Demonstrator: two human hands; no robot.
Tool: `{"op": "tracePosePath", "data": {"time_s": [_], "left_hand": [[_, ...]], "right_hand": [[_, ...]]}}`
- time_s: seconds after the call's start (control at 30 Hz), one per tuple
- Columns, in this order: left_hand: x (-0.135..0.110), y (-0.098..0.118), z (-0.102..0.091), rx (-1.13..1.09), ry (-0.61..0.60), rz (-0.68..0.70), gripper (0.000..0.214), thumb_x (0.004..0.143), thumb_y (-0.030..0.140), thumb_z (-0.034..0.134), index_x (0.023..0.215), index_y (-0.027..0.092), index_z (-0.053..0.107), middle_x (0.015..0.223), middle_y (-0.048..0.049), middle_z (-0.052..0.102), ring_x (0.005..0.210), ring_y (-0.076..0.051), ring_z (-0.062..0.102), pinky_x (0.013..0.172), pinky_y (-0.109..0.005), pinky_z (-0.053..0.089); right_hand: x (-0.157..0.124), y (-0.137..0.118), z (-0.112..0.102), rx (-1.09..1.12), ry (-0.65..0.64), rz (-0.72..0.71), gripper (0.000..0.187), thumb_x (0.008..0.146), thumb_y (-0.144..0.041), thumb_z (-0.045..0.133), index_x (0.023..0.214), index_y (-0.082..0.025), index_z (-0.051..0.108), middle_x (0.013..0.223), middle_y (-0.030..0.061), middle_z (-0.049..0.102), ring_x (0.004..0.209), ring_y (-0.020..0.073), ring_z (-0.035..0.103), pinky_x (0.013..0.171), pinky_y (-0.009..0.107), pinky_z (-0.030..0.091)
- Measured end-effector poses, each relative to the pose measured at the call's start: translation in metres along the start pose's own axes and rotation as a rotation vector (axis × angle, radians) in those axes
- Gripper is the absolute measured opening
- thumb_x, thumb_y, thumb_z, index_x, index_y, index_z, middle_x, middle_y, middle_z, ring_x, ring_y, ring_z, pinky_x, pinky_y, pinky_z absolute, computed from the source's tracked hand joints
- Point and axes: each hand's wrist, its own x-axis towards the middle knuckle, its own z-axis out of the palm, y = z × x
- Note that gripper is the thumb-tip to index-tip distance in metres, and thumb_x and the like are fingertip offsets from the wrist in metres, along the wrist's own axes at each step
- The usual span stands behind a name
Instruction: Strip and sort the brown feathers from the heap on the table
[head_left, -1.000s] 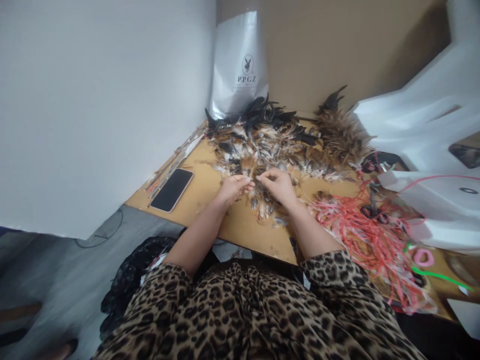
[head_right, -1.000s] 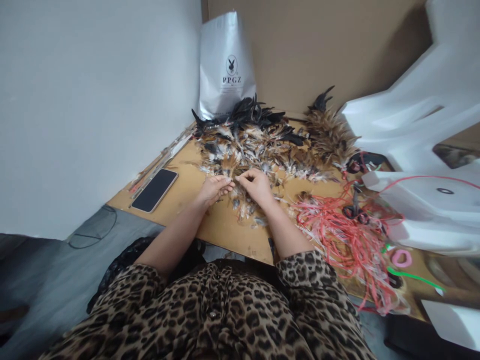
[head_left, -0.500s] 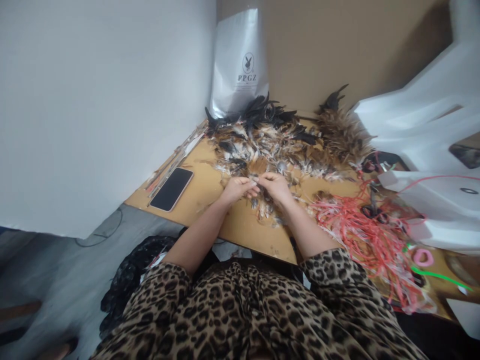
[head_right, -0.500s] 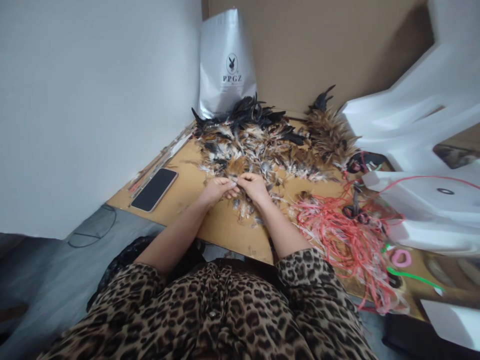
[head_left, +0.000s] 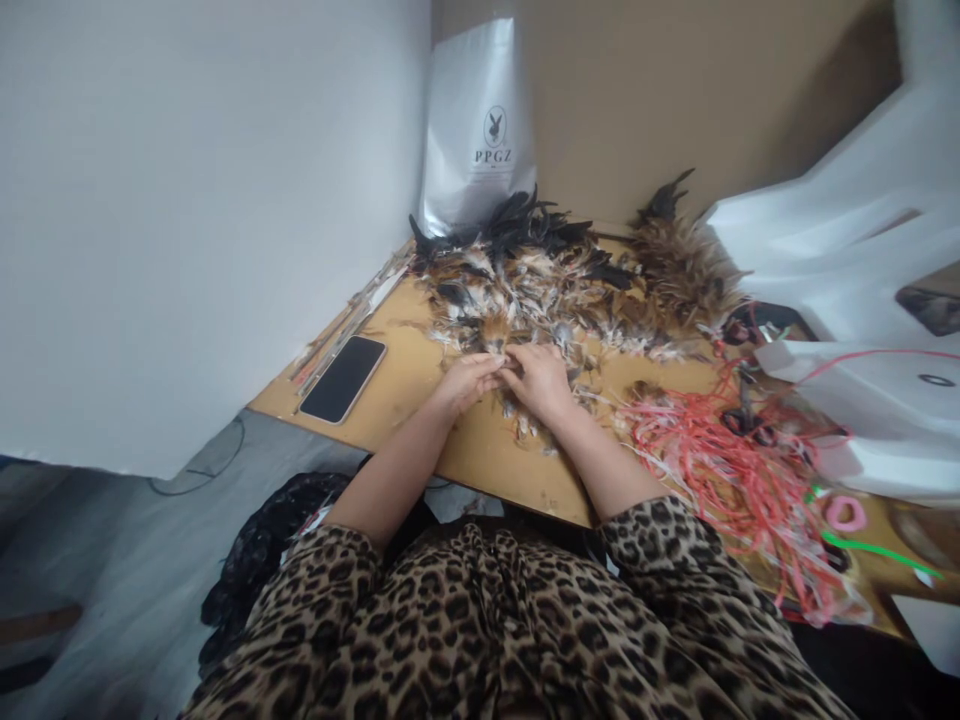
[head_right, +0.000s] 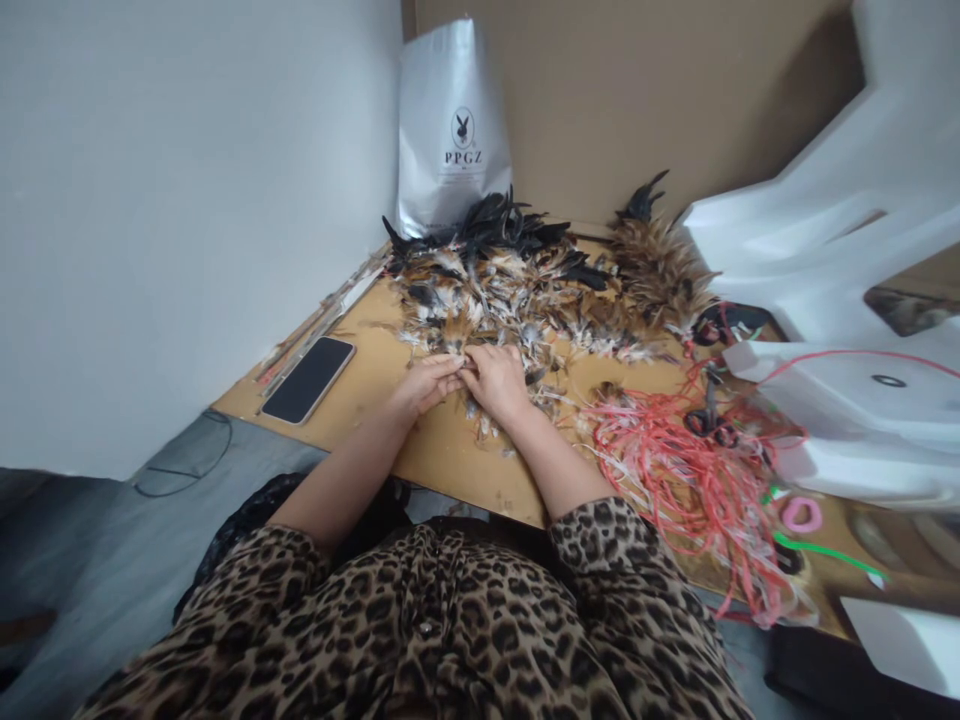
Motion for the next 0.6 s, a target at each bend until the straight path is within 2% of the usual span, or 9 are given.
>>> {"op": "tracePosePath", "data": {"time_s": [0.23, 0.37, 0.47, 0.53, 0.6], "left_hand": [[0.0, -0.002, 0.001, 0.014, -0.028, -0.023, 0.02, 0.066, 0.022, 0.07, 0.08, 0.008, 0.065, 0.078, -0.0088, 0.068, 0.075, -0.014, 0.064, 0.078, -0.029, 0.048], [0.0, -0.003, 0.001, 0.039, -0.007, -0.013, 0.021, 0.065, 0.024, 0.071, 0.078, 0.008, 0.065, 0.078, -0.0091, 0.068, 0.074, -0.014, 0.064, 0.077, -0.028, 0.048], [0.001, -0.003, 0.001, 0.094, 0.032, 0.012, 0.026, 0.063, 0.029, 0.072, 0.079, 0.009, 0.065, 0.079, -0.0092, 0.069, 0.074, -0.013, 0.064, 0.076, -0.027, 0.047], [0.001, -0.004, 0.0, 0.167, 0.055, 0.021, 0.03, 0.063, 0.034, 0.071, 0.079, 0.009, 0.066, 0.078, -0.0093, 0.069, 0.074, -0.014, 0.064, 0.073, -0.027, 0.047], [0.001, -0.004, 0.0, 0.262, 0.053, 0.026, 0.033, 0.062, 0.037, 0.07, 0.078, 0.009, 0.066, 0.076, -0.0101, 0.069, 0.073, -0.015, 0.064, 0.07, -0.027, 0.047]], "right_hand": [[-0.002, 0.002, 0.004, -0.021, 0.056, 0.019, 0.022, 0.081, -0.037, 0.052, 0.089, -0.02, 0.063, 0.082, 0.0066, 0.067, 0.08, 0.0213, 0.057, 0.083, 0.036, 0.03], [0.001, 0.003, -0.002, 0.048, 0.015, 0.05, 0.02, 0.077, -0.036, 0.055, 0.083, -0.019, 0.064, 0.079, 0.0071, 0.065, 0.08, 0.0216, 0.056, 0.083, 0.037, 0.032], [0.005, 0.007, -0.007, 0.333, -0.08, 0.089, 0.02, 0.073, -0.034, 0.058, 0.083, -0.017, 0.064, 0.083, 0.0065, 0.064, 0.08, 0.0192, 0.056, 0.077, 0.032, 0.038], [0.008, 0.009, -0.011, 0.569, -0.123, 0.205, 0.024, 0.07, -0.035, 0.059, 0.085, -0.016, 0.064, 0.084, 0.0049, 0.063, 0.074, 0.0158, 0.055, 0.07, 0.028, 0.04], [0.009, 0.01, -0.013, 0.709, -0.139, 0.348, 0.026, 0.069, -0.038, 0.06, 0.08, -0.015, 0.064, 0.074, 0.0022, 0.061, 0.063, 0.0123, 0.052, 0.061, 0.025, 0.04]]}}
